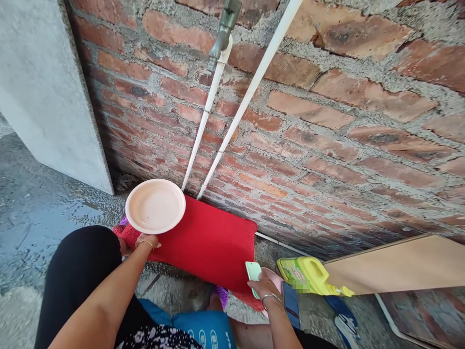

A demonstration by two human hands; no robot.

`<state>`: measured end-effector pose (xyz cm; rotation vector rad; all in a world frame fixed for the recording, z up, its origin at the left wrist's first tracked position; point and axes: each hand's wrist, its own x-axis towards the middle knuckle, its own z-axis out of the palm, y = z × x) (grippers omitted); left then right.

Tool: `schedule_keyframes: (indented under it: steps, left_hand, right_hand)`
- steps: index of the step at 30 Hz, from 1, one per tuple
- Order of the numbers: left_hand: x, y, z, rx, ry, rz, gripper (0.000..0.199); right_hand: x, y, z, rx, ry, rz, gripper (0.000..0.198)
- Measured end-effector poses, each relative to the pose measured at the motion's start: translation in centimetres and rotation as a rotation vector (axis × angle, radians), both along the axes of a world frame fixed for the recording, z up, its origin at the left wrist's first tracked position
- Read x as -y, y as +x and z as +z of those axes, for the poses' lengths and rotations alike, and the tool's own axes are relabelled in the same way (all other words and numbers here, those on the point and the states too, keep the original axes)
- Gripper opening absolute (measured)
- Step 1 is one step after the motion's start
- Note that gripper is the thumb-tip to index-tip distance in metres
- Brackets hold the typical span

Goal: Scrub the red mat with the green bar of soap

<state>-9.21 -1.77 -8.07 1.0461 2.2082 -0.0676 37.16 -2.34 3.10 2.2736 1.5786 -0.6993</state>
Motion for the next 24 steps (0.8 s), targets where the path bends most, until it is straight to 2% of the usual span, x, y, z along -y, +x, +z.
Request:
schedule_keyframes:
  steps: [2, 4, 12, 16, 20, 24]
  left_hand:
    - [-0.1, 0.1, 0.2, 0.006, -0.042, 0.005, 0.069]
    - [-0.2, 0.1, 0.3, 0.012, -0.068, 0.006, 0.068]
    - [0.0, 0.3, 0.6, 0.013, -0.073, -0.012, 0.067]
    - [0.0, 0.3, 0.5, 0.006, -0.066, -0.018, 0.072]
    - [0.0, 0.4, 0.4, -0.001, -0.072, -0.039, 0.072]
    - [0.0, 0.5, 0.5, 0.002, -0.080, -0.073, 0.069]
  right_hand:
    - [-0.2, -0.8, 0.2, 0.000, -0.002, 0.007, 0.033]
    - [-0.6, -3.2, 0.3, -0.001, 0.020, 0.050, 0.037]
    - [-1.7, -19.7, 1.0, -0.081, 0.053, 0.438, 0.041]
    - [-1.6, -25.3, 0.8, -0.112, 0.097, 0.622, 0.040]
    - [-2.1, -27.0, 0.3, -0.130, 0.114, 0.659, 0.042]
    - [-3.1, -25.2, -0.1, -0.122, 0.084, 0.579, 0.045]
